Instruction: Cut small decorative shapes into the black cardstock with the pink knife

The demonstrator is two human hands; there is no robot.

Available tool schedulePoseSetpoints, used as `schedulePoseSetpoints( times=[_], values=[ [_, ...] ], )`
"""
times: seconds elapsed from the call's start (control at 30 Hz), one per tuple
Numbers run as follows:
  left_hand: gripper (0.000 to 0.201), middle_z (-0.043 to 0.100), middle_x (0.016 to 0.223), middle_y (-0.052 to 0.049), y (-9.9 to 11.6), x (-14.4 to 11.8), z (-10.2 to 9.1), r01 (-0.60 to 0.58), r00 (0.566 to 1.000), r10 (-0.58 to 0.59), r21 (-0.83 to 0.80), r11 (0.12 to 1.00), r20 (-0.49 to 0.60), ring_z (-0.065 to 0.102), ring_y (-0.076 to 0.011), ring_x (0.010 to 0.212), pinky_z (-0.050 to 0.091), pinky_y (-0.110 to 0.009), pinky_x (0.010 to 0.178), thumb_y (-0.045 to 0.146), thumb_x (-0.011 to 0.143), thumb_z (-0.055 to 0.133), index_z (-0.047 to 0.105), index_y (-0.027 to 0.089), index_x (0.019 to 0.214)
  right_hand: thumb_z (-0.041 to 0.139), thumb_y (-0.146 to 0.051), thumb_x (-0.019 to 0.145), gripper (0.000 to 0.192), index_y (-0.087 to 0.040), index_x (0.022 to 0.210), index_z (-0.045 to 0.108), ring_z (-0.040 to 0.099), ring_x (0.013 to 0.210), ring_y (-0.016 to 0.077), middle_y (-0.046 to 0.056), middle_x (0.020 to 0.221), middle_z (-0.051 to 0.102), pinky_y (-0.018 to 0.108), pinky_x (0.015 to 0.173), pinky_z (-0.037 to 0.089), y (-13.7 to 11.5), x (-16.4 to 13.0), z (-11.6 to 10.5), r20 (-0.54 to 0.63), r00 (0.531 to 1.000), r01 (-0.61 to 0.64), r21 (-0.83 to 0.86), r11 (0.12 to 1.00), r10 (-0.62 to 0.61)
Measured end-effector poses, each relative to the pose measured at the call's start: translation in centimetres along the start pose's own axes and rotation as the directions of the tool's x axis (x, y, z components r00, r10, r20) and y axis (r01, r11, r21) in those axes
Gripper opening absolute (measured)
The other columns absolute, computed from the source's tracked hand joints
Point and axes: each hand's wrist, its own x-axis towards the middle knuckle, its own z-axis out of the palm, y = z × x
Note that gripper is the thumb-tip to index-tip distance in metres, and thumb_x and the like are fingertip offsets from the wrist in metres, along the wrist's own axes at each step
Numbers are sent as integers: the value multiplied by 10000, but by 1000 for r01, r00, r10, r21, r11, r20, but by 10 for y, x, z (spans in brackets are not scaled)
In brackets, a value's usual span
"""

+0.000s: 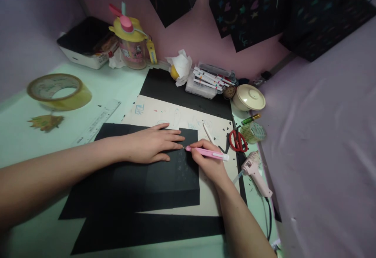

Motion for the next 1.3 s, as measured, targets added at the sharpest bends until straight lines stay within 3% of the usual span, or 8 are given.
schedulePoseSetpoints(
  times=[0.27, 0.47, 0.67, 0.77, 0.9, 1.03, 1.2, 1.3],
  values=[
    [439, 454, 1468, -36, -1, 0, 2, -10, 999, 10, -8, 1000, -43, 341, -238, 1401, 132, -457, 1168, 382, 914, 564, 533, 262, 1335, 621, -263, 817, 90, -208, 809, 692, 628, 738, 166, 18, 806, 700, 270, 671, 467, 0, 0, 1, 5, 1000, 21, 16, 1000, -21],
    [432, 462, 1461, -48, -2, -1, 3, -27, 998, 27, -2, 1000, -65, 360, -246, 1389, 143, -460, 1160, 384, 912, 568, 543, 251, 1322, 617, -277, 788, 109, -209, 716, 665, 623, 709, 180, 14, 727, 693, 291, 662, 472, 2, 3, -4, -108, 994, -3, 73, 997, 11],
    [561, 483, 1432, -84, -2, -1, 10, -37, 989, 40, 28, 999, -140, 369, -259, 1363, 164, -436, 1143, 488, 893, 580, 477, 214, 1372, 620, -260, 775, 99, -209, 703, 663, 599, 697, 170, 7, 719, 681, 279, 650, 448, 3, 5, -3, -121, 991, -42, 108, 993, 55],
    [534, 481, 1423, -82, -1, -1, 14, -47, 985, 56, 61, 997, -164, 374, -270, 1352, 175, -451, 1129, 510, 897, 565, 494, 254, 1360, 630, -258, 773, 83, -210, 716, 668, 586, 702, 163, 1, 723, 665, 275, 655, 436, 6, 6, -4, -143, 988, -43, 137, 990, 62],
    [477, 458, 1444, -71, 0, -1, 13, -34, 991, 44, 80, 996, -128, 360, -257, 1361, 170, -450, 1126, 493, 911, 553, 505, 306, 1348, 652, -293, 777, 102, -199, 739, 663, 506, 578, 128, -11, 656, 597, 254, 537, 371, 11, 7, -6, -196, 973, -65, 273, 960, 122],
    [483, 457, 1449, -82, -4, -2, 9, -12, 992, 21, 73, 997, -122, 362, -277, 1370, 151, -478, 1129, 475, 910, 563, 511, 283, 1350, 652, -350, 807, 165, -189, 778, 671, 463, 512, 110, -25, 572, 545, 238, 477, 327, 14, 7, -5, -133, 978, -99, 376, 921, 159],
    [443, 453, 1461, -77, -8, -5, 5, -5, 993, 15, 81, 997, -121, 373, -278, 1372, 158, -459, 1121, 417, 911, 578, 533, 291, 1334, 686, -374, 786, 218, -201, 917, 694, 558, 607, 143, 16, 705, 654, 256, 540, 422, 8, 6, -4, -110, 986, -91, 246, 965, 121],
    [453, 455, 1456, -77, -3, -6, 4, 8, 992, 4, 97, 995, -125, 399, -286, 1345, 235, -416, 1073, 428, 894, 595, 547, 284, 1321, 699, -334, 759, 167, -209, 869, 691, 591, 693, 162, 25, 792, 678, 270, 612, 460, 1, 4, -4, -162, 985, -44, 115, 992, 63]
  ],
)
